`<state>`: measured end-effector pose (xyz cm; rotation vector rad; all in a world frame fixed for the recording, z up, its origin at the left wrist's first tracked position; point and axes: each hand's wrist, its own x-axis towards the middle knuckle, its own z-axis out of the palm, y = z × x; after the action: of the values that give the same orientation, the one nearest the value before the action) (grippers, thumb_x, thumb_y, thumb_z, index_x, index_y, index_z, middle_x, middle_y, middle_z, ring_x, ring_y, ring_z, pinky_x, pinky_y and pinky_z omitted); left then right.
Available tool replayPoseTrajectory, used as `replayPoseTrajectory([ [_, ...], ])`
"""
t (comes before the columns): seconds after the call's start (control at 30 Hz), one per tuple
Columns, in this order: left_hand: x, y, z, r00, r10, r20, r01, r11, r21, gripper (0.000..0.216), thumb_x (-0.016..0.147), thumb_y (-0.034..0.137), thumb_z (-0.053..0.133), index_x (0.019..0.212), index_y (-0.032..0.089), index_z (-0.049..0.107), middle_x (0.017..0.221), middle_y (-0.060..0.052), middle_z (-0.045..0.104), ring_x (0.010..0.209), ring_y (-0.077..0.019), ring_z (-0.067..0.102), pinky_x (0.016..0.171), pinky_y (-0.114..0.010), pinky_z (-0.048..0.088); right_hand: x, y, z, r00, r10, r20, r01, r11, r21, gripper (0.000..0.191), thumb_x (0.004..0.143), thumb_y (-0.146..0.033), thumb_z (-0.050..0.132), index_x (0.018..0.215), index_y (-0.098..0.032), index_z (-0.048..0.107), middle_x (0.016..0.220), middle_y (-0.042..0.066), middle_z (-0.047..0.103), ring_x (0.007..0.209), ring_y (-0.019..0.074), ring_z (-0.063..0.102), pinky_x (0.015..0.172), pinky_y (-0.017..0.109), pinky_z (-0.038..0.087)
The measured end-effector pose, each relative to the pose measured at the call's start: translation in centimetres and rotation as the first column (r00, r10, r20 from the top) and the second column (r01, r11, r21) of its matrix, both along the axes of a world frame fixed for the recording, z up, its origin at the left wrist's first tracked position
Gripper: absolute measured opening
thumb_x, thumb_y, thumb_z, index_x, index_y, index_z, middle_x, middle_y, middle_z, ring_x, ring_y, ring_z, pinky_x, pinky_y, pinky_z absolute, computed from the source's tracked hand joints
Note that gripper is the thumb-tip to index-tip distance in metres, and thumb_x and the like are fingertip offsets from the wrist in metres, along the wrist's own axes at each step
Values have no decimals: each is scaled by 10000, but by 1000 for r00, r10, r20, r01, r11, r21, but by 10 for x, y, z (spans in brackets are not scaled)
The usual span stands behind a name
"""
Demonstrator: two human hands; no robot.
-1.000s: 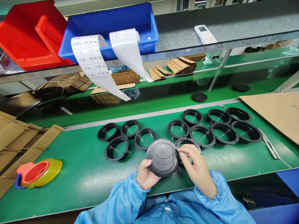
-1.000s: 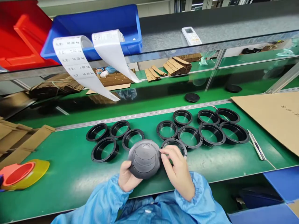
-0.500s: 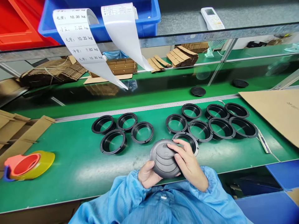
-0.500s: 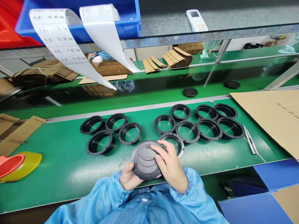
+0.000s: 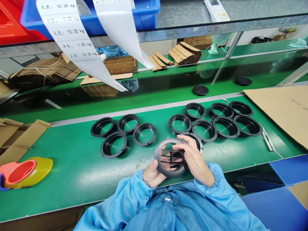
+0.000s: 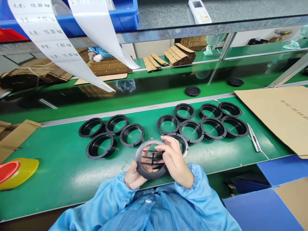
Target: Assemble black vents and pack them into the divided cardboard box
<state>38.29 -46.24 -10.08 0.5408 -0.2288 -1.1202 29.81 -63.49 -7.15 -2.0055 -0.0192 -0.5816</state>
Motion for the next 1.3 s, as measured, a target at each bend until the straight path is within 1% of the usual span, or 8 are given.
replayPoseTrajectory([
  [0.1,2,-3,-2,1000,17,11,-16,999,-39,842,730,613,804,1460,366,464,1428,-109,582,1281,-391,569,1143,-605,349,-4,-2,3,998,-60,18,59,995,83,427,1120,-470,295,1252,-261,643,1381,79,519,1355,275,395,1125,460,337],
  [0.27,3,-5,-1,1000,19,10,-18,998,-58,685,759,616,777,1354,331,592,1419,-106,593,1281,-385,571,1140,-585,353,-10,-2,6,997,-78,16,76,992,101,378,1127,-423,320,1264,-279,642,1408,51,511,1338,244,419,1116,399,338],
  [0.63,2,-5,1,1000,-13,-20,11,994,-112,663,776,596,772,1352,307,612,1352,-87,645,1252,-375,598,1061,-499,469,-16,2,-5,997,-36,-61,43,994,104,385,1114,-439,333,1251,-283,657,1402,65,486,1346,267,412,1132,450,318],
  [0.83,1,-4,-2,999,-39,-15,37,994,-105,702,782,604,761,1390,305,577,1415,-110,598,1295,-383,562,1111,-534,424,-18,2,-7,999,-27,-42,29,998,52,382,1119,-428,325,1379,-300,573,1453,65,441,1364,265,391,1132,457,350],
  [0.93,0,-1,-3,998,-22,-62,19,999,-44,648,809,633,717,1338,270,625,1411,-97,604,1377,-351,486,1207,-530,305,-20,5,-10,1000,7,21,-3,982,-191,447,1109,-482,337,1480,-287,493,1566,79,298,1424,320,289,1159,527,308],
  [1.03,1,3,-2,995,40,-96,-34,997,63,524,856,631,664,1211,247,705,1355,-63,650,1427,-295,428,1253,-462,235,-22,10,-13,994,96,58,-63,907,-416,553,1089,-558,351,1534,-236,414,1579,109,288,1455,354,211,1184,577,257],
  [1.17,-2,2,11,1000,20,16,-22,987,160,596,812,581,745,1295,247,643,1340,-90,654,1375,-317,486,1209,-474,328,-24,12,-7,997,80,16,-68,923,-379,715,1012,-686,443,1514,-181,386,1631,167,118,1485,400,136,1182,620,247],
  [1.3,-11,-1,26,986,-57,157,32,987,158,898,746,538,826,1500,319,392,1438,-108,559,1333,-335,515,1139,-477,407,-24,8,6,989,124,-79,-144,930,-338,1038,887,-867,439,1585,-128,229,1630,215,29,1489,431,104,1188,625,230],
])
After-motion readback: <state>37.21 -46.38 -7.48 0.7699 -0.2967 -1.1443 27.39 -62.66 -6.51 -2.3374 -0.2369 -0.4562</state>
